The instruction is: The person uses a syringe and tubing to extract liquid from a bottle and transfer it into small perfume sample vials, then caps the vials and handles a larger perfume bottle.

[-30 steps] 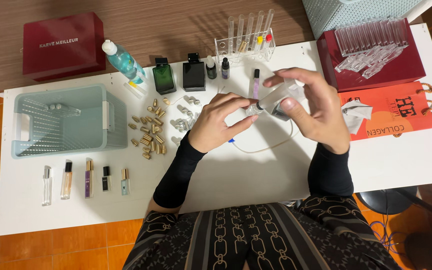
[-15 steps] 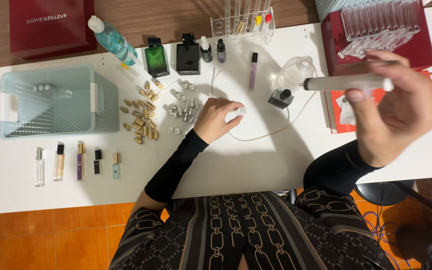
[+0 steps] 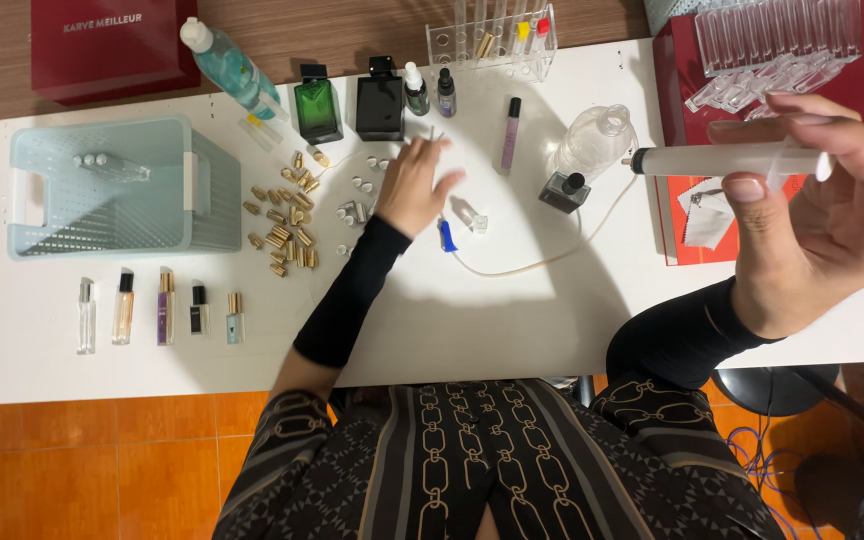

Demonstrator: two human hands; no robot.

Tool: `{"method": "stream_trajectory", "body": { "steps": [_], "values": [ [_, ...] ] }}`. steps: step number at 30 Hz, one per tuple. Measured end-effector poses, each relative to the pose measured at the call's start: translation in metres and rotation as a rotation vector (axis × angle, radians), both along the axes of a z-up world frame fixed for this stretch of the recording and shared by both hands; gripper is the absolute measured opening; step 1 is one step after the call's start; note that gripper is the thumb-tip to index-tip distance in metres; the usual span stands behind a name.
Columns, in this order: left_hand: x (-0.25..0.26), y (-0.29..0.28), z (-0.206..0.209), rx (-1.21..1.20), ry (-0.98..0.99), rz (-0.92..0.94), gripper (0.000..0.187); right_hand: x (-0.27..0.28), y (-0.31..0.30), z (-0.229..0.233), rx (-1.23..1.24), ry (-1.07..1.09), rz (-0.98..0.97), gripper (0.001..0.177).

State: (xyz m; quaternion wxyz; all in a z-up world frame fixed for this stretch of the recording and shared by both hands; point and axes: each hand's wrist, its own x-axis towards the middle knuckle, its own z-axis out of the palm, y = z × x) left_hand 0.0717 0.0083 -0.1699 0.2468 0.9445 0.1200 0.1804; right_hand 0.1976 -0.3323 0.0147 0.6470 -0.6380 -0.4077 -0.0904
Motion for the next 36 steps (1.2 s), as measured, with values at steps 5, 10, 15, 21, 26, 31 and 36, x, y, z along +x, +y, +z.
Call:
{"method": "stream_trajectory", "body": {
  "steps": [5, 10, 15, 21, 26, 31, 36],
  "values": [
    [0.038, 0.008, -0.025, 0.122, 0.043, 0.222, 0.028, -0.004, 0.008, 0.004, -0.005, -0.064, -0.04, 0.036],
    [0.031, -0.003, 0.021, 0.086, -0.01, 0.221, 0.012, -0.012, 0.022, 0.019, 0.007, -0.08, -0.022, 0.035],
    [-0.004, -0.01, 0.105, -0.243, -0.115, -0.056, 0.016, -0.017, 0.036, 0.017, 0.018, -0.144, 0.009, 0.035],
    [-0.043, -0.024, 0.17, -0.185, -0.365, -0.201, 0.013, -0.03, 0.056, 0.021, -0.035, 0.094, 0.094, 0.038],
    [-0.056, -0.031, 0.188, -0.271, -0.432, -0.24, 0.011, -0.04, 0.071, 0.035, -0.326, -0.34, 0.097, 0.019],
    [-0.066, -0.036, 0.197, -0.327, -0.494, -0.212, 0.01, -0.052, 0.084, 0.034, -0.351, -0.353, 0.102, 0.021],
    [-0.07, -0.035, 0.197, -0.301, -0.564, -0.224, 0.011, -0.057, 0.092, 0.034, -0.425, -0.397, 0.044, 0.028]
  ]
}}
